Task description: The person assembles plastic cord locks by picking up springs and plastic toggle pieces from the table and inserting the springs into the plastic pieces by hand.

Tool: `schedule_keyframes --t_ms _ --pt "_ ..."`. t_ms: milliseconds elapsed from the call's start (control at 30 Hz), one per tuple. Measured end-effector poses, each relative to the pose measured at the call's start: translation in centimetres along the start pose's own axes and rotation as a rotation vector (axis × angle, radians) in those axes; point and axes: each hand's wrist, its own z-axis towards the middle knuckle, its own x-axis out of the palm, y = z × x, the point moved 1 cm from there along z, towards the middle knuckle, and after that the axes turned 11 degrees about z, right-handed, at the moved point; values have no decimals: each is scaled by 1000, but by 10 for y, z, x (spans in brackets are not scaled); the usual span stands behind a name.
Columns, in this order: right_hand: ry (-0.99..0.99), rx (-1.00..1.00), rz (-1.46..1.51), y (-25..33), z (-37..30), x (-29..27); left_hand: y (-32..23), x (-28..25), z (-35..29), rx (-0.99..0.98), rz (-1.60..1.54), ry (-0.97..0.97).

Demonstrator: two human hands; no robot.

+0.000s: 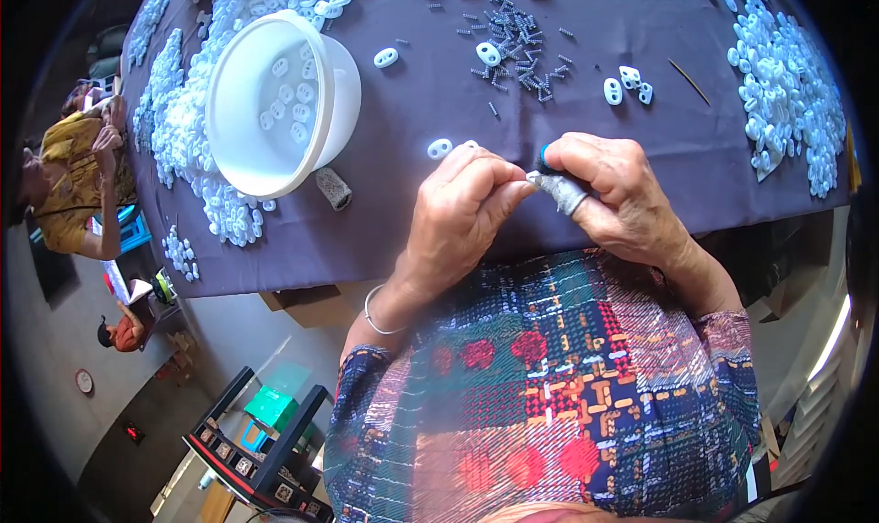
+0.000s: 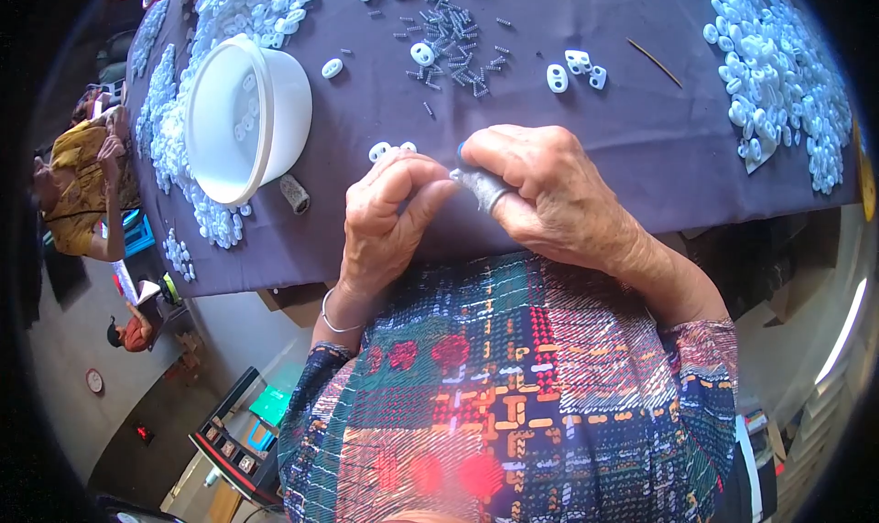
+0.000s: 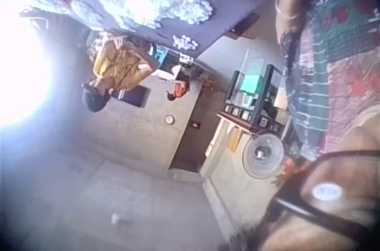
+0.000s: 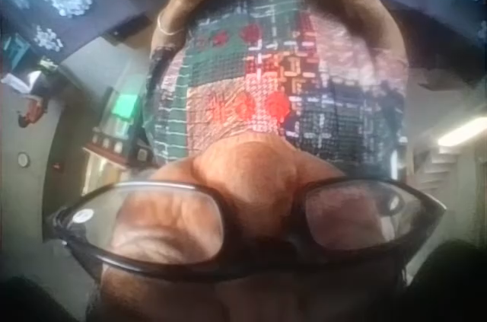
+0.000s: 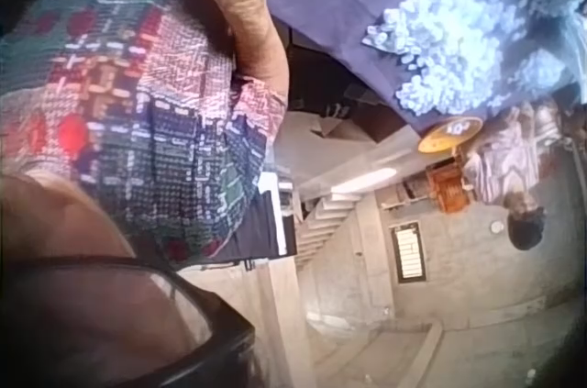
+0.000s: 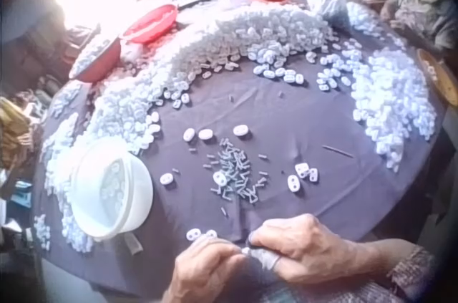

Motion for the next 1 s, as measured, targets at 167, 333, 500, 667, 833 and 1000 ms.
schedule_keyframes --t_ms 167,333,500,667,833,1000 --pt "-49 -49 57 -9 3 7 3 -2 -2 -75 -19 25" --pt "-29 224 235 -6 2 3 1 -7 -4 -185 -75 -46" --pt "-87 295 292 -6 0 4 -4 -7 -7 -216 -108 -88" --pt "-69 348 300 -7 -1 6 -3 -2 -9 -153 -72 -60" --pt "-52 129 141 -7 -2 8 -1 3 -10 -124 -68 -95" --pt "-38 113 133 -8 -1 9 1 4 -10 -112 -98 -110"
